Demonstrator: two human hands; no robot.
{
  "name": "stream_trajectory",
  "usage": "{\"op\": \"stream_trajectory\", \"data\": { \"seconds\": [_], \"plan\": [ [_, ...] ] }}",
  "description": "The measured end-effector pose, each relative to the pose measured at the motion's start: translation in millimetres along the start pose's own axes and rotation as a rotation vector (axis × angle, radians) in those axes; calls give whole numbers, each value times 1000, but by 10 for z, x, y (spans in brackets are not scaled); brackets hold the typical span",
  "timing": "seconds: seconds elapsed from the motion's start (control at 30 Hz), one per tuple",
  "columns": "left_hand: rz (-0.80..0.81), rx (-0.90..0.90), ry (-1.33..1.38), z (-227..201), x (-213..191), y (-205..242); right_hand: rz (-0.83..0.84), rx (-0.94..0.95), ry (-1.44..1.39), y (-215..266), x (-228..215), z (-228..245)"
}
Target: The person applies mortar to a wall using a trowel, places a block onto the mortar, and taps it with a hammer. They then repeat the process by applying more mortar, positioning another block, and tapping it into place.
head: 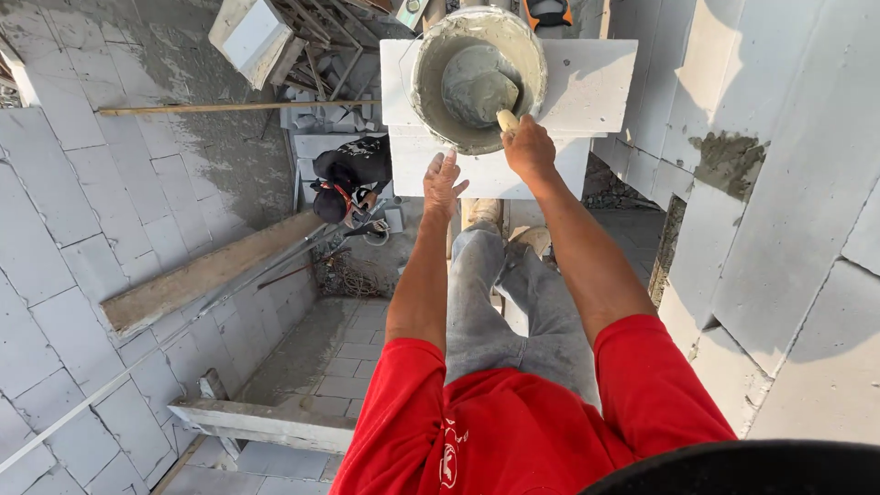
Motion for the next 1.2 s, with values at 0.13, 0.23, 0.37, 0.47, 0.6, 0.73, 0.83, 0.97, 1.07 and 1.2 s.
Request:
{"op": "stream_trajectory", "data": {
  "seconds": [0.13,0.23,0.37,0.47,0.6,0.73,0.83,0.97,1.07,1.2],
  "plan": [
    [-49,92,228,209,-16,-731,87,0,196,-189,-80,151],
    [5,32,185,-146,323,-419,96,-69,257,-206,-371,250],
    [16,102,213,-208,648,-451,116,-124,360,337,-1036,234],
    [-49,248,10,-459,846,-13,139,-86,386,850,-1371,63],
    [-22,537,-613,-1003,1049,1237,82,-27,340,1655,-1574,-160],
    [31,827,-989,-778,1075,1965,22,80,321,2365,-1620,-211],
    [110,435,-919,-757,1356,2565,72,95,304,2786,-1471,-398],
    [160,537,-875,-490,1426,2803,-9,23,67,3297,-1597,-562],
    [196,459,-914,-374,1446,2960,101,212,-177,3706,-1864,-548],
    [326,635,-803,-777,1602,3501,184,228,-392,4090,-2226,-280]
  ]
}}
Point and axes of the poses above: each hand's wrist, its own y-axis away from the middle knuckle, its own x-axis out of the palm, z = x × y, the point moved 4 cm from there along -y, towards the middle knuckle, and after that the axes turned 2 degrees about z, right-handed, at the moved point
